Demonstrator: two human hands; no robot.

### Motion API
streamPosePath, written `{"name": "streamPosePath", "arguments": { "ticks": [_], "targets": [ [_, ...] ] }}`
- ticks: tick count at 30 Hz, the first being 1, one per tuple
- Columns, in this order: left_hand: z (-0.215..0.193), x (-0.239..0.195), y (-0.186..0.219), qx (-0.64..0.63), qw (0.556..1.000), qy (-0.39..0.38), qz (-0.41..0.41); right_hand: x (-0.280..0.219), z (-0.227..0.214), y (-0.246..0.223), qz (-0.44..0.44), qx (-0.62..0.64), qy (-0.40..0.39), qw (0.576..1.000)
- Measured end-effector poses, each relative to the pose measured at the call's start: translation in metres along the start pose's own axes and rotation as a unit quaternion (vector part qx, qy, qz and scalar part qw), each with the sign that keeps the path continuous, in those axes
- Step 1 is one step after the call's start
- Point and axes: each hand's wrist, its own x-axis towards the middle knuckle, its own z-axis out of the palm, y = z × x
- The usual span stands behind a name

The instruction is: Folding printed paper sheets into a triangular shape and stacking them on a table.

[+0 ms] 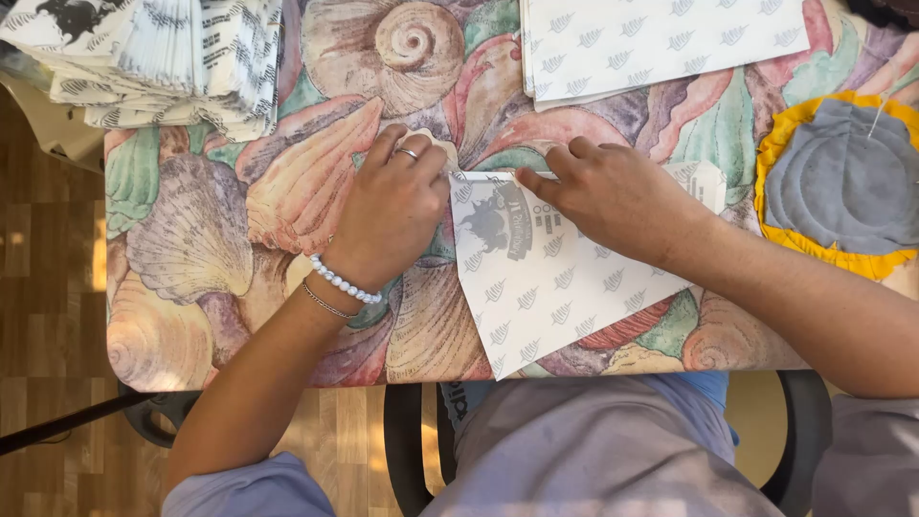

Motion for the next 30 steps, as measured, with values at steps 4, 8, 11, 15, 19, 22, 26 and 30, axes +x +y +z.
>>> {"name": "streamPosePath", "arguments": {
  "ticks": [4,8,11,15,19,22,26,30],
  "targets": [
    [-0.010,0.020,0.035,-0.135,0.987,-0.002,-0.088,-0.001,0.002,-0.001,0.001,-0.003,0.001,1.000],
    [0.038,0.007,0.057,-0.125,0.988,-0.038,-0.081,-0.004,0.003,0.001,-0.005,-0.006,0.021,1.000],
    [0.052,0.003,0.063,-0.033,0.997,-0.035,-0.066,-0.011,0.014,0.013,-0.012,0.017,0.029,0.999],
    [0.052,0.003,0.068,0.006,0.997,-0.027,-0.070,-0.041,0.024,0.038,0.007,0.080,-0.011,0.997],
    [0.036,0.009,0.069,-0.025,0.996,-0.030,-0.075,-0.067,0.020,0.056,0.042,0.075,-0.011,0.996],
    [0.021,0.016,0.071,-0.054,0.992,-0.067,-0.094,-0.077,0.028,0.060,0.017,0.026,-0.063,0.998],
    [0.023,0.015,0.071,-0.002,0.995,-0.064,-0.081,-0.077,0.017,0.048,-0.005,-0.007,-0.085,0.996],
    [0.019,0.019,0.070,0.008,0.993,-0.076,-0.090,-0.070,0.010,0.037,-0.037,-0.079,-0.101,0.991]
  ]
}}
